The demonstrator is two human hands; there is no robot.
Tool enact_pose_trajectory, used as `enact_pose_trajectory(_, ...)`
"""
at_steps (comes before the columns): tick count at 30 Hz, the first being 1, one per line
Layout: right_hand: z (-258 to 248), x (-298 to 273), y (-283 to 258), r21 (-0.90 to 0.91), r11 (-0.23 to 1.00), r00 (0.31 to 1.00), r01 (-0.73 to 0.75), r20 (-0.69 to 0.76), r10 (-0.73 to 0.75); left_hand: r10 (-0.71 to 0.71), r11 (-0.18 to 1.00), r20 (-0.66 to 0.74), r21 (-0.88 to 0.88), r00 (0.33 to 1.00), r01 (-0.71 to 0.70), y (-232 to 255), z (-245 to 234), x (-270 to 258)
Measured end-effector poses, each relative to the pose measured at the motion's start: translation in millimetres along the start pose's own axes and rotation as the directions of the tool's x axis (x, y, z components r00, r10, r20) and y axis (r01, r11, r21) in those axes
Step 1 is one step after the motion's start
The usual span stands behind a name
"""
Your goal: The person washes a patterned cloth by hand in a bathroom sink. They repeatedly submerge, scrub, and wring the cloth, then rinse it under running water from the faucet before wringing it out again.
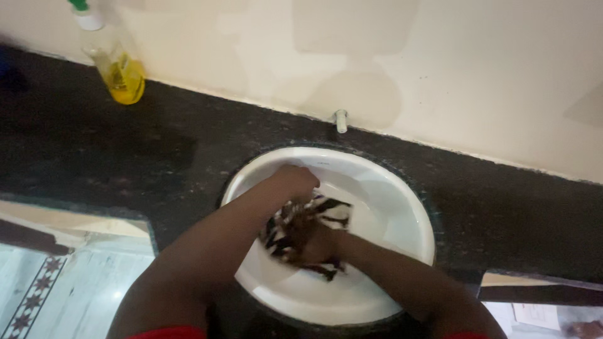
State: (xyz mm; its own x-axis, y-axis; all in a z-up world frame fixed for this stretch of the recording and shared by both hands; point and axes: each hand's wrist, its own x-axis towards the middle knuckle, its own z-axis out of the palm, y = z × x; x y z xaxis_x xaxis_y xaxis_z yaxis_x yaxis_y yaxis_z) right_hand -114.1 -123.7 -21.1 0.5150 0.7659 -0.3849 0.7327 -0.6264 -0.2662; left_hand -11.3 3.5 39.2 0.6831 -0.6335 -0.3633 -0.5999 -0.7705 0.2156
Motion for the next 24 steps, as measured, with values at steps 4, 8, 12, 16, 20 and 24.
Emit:
enact_pose_trajectory(4, -3, 21, -20, 0.006, 0.988, 0.986, 0.154, 0.069, -0.154, 0.006, 1.0, 0.021, 0.012, 1.0, -0.006, -2, -5, -2)
enact_pose_trajectory(8, -35, 18, -5, 0.08, 0.995, 0.978, -0.054, 0.205, 0.036, 0.038, 0.999, -0.017, -0.028, 0.999, -0.038, -5, -3, 3)
enact_pose_trajectory(12, -47, 7, 26, 0.125, 0.985, 0.99, -0.116, 0.099, 0.104, 0.098, 0.995, -0.06, 0.014, 0.993, -0.097, 3, 2, 6)
enact_pose_trajectory(16, -57, -17, 59, 0.166, 0.984, 0.992, -0.066, 0.118, 0.046, 0.037, 0.998, -0.02, -0.05, 0.999, -0.038, 13, 2, 1)
enact_pose_trajectory(20, -56, -43, 90, 0.179, 0.951, 0.965, -0.252, 0.117, 0.233, 0.073, 0.987, -0.119, -0.132, 0.99, -0.089, 17, 16, 1)
enact_pose_trajectory(24, -7, -29, 81, -0.027, 0.984, 0.984, -0.175, -0.02, 0.175, 0.012, 0.995, 0.042, 0.099, 0.999, -0.017, 11, 30, 19)
